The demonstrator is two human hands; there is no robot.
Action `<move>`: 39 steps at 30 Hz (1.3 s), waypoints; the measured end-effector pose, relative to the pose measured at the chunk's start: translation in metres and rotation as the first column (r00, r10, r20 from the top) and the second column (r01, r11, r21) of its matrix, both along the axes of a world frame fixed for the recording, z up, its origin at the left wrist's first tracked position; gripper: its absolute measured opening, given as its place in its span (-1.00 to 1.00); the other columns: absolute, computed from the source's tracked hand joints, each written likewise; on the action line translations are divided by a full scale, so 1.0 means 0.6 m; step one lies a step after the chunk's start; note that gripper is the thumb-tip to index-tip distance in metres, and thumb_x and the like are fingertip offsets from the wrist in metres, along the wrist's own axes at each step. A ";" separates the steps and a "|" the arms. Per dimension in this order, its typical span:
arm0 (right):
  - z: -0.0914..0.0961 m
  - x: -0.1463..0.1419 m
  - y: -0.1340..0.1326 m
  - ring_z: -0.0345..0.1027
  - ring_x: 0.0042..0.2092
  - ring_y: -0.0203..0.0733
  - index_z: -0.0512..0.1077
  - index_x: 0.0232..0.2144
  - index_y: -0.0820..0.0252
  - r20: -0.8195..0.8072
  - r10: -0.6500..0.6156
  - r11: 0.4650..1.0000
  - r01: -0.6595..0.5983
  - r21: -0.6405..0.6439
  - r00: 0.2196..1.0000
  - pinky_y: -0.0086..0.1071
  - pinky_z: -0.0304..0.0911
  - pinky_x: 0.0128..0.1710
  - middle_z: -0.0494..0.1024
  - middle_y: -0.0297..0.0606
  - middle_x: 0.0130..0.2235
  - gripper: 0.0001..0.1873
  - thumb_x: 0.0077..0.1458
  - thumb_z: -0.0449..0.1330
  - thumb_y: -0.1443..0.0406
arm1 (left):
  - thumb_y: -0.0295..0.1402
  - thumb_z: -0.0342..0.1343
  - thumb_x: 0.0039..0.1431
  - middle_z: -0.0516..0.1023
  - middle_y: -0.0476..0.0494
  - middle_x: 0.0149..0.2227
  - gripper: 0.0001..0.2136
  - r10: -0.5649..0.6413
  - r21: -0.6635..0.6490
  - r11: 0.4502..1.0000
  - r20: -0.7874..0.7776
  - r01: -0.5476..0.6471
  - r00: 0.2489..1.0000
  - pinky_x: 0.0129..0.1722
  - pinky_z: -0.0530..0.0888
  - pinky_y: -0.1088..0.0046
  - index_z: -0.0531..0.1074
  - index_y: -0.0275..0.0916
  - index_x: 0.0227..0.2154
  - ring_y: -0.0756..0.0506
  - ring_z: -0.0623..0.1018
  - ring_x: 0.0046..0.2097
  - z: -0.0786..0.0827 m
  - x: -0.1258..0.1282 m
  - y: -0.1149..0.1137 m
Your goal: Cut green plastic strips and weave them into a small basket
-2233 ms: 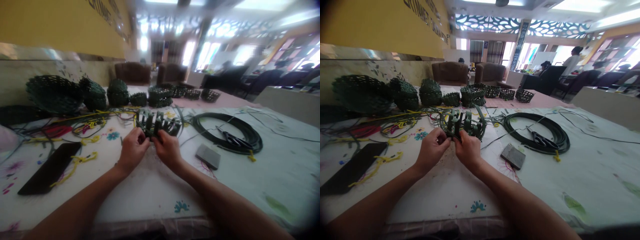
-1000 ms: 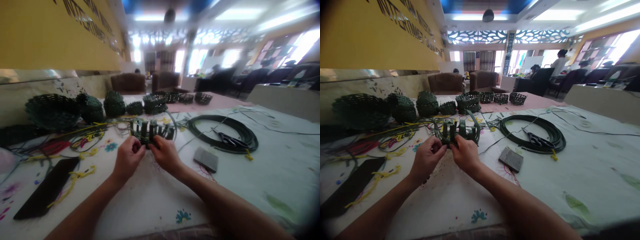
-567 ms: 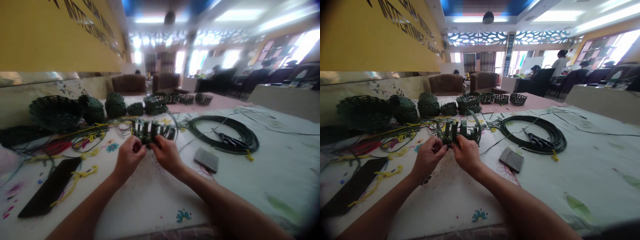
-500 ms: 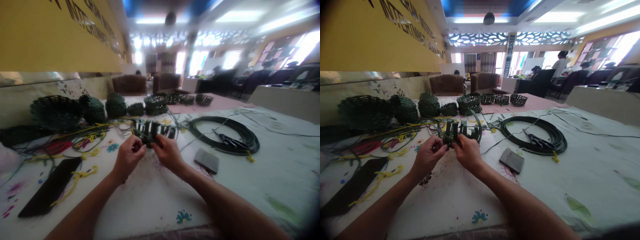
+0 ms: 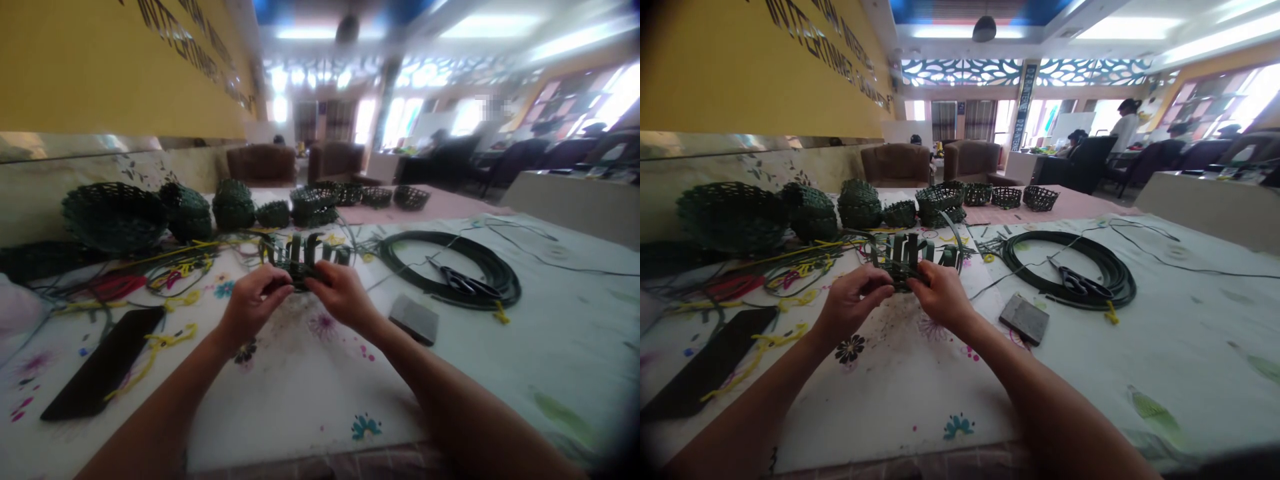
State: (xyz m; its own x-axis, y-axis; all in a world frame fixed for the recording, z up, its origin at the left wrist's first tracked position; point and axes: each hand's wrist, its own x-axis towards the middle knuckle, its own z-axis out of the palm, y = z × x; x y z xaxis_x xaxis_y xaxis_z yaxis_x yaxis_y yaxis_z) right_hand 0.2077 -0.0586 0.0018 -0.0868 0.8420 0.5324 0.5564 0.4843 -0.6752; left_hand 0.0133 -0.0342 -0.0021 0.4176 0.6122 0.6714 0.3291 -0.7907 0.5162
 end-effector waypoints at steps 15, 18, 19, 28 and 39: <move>0.020 0.011 -0.003 0.00 -0.53 -0.40 0.17 -0.63 0.17 -0.099 0.056 0.991 -0.067 -0.112 0.994 -0.41 -0.14 -0.54 0.15 -0.50 -0.62 -0.69 0.04 0.20 0.33 | -0.39 0.16 0.19 0.38 -0.02 -0.41 -0.95 -0.095 -0.019 0.995 -0.016 0.095 0.995 -0.43 0.35 0.51 0.45 -0.21 -0.39 0.02 0.40 -0.38 0.024 -0.009 -0.009; 0.021 0.011 -0.006 0.01 -0.54 -0.41 0.18 -0.62 0.17 -0.150 0.085 0.984 -0.107 -0.145 0.985 -0.42 -0.13 -0.55 0.17 -0.49 -0.61 -0.70 0.05 0.19 0.35 | -0.42 0.18 0.16 0.38 -0.01 -0.42 -0.95 -0.088 0.030 0.996 -0.009 0.088 0.996 -0.44 0.36 0.53 0.44 -0.21 -0.40 0.03 0.40 -0.40 0.024 -0.009 -0.007; 0.022 0.011 -0.007 0.01 -0.54 -0.41 0.17 -0.62 0.17 -0.157 0.092 0.982 -0.116 -0.149 0.983 -0.42 -0.13 -0.55 0.17 -0.49 -0.61 -0.70 0.05 0.19 0.35 | -0.44 0.18 0.15 0.37 0.00 -0.43 -0.95 -0.077 0.047 0.996 -0.003 0.077 0.997 -0.45 0.35 0.53 0.44 -0.21 -0.41 0.04 0.39 -0.41 0.023 -0.008 -0.007; 0.022 0.005 -0.012 0.01 -0.54 -0.42 0.16 -0.61 0.16 -0.197 0.112 0.975 -0.146 -0.167 0.974 -0.41 -0.13 -0.55 0.16 -0.49 -0.61 -0.69 0.07 0.18 0.36 | -0.48 0.16 0.11 0.36 0.04 -0.48 -0.90 0.028 0.002 1.000 0.129 -0.029 0.991 -0.49 0.34 0.53 0.37 -0.22 -0.47 0.08 0.36 -0.50 0.006 -0.002 -0.007; 0.018 0.003 -0.010 -0.01 -0.54 -0.42 0.18 -0.61 0.17 -0.238 0.142 0.972 -0.180 -0.148 0.961 -0.42 -0.15 -0.57 0.17 -0.48 -0.60 -0.70 0.05 0.19 0.28 | -0.50 0.18 0.08 0.37 0.05 -0.52 -0.87 0.059 -0.002 0.998 0.194 -0.059 0.979 -0.52 0.36 0.57 0.35 -0.26 -0.51 0.09 0.39 -0.52 0.001 0.006 -0.012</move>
